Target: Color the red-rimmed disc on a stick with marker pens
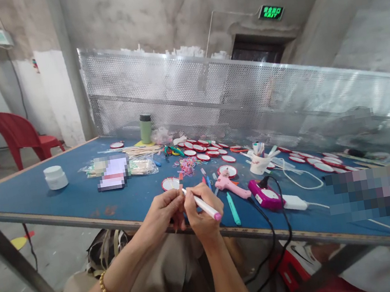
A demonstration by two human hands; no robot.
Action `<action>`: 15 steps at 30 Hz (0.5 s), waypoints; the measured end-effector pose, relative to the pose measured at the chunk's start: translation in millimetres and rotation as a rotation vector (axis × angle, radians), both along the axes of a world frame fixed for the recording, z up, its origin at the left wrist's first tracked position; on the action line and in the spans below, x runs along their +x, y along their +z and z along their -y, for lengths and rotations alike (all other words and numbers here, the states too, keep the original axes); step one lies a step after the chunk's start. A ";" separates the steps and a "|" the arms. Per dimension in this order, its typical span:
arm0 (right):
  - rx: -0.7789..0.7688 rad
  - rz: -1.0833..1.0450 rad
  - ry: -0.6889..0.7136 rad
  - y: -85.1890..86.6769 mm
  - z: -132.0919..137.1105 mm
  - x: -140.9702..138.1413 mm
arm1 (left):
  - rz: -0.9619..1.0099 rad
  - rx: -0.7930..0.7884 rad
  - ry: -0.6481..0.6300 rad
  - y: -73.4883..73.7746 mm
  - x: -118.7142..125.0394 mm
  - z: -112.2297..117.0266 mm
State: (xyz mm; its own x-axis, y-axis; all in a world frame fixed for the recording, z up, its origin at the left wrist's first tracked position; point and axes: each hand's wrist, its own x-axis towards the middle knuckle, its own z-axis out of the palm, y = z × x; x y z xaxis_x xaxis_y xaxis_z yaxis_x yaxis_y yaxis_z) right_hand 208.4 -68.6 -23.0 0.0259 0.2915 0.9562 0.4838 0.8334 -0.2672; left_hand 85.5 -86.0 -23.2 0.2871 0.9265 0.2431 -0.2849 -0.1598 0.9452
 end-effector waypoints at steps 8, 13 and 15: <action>-0.019 -0.003 -0.030 -0.1 -0.3 0.3 | 0.007 0.010 -0.013 -3.5 0.3 -4.0; -0.002 -0.029 -0.035 -0.5 -1.2 0.8 | 0.007 0.015 -0.025 -4.5 -0.2 -4.8; -0.002 -0.018 -0.022 -0.1 -1.3 0.6 | 0.007 0.018 -0.023 -4.6 -0.1 -4.9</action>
State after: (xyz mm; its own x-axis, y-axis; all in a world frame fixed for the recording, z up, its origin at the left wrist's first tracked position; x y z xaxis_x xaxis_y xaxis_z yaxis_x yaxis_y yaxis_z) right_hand 209.0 -67.4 -23.1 0.0497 0.2927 0.9549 0.4973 0.8219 -0.2778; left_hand 85.4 -81.1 -27.8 0.3070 0.9151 0.2615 -0.2950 -0.1697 0.9403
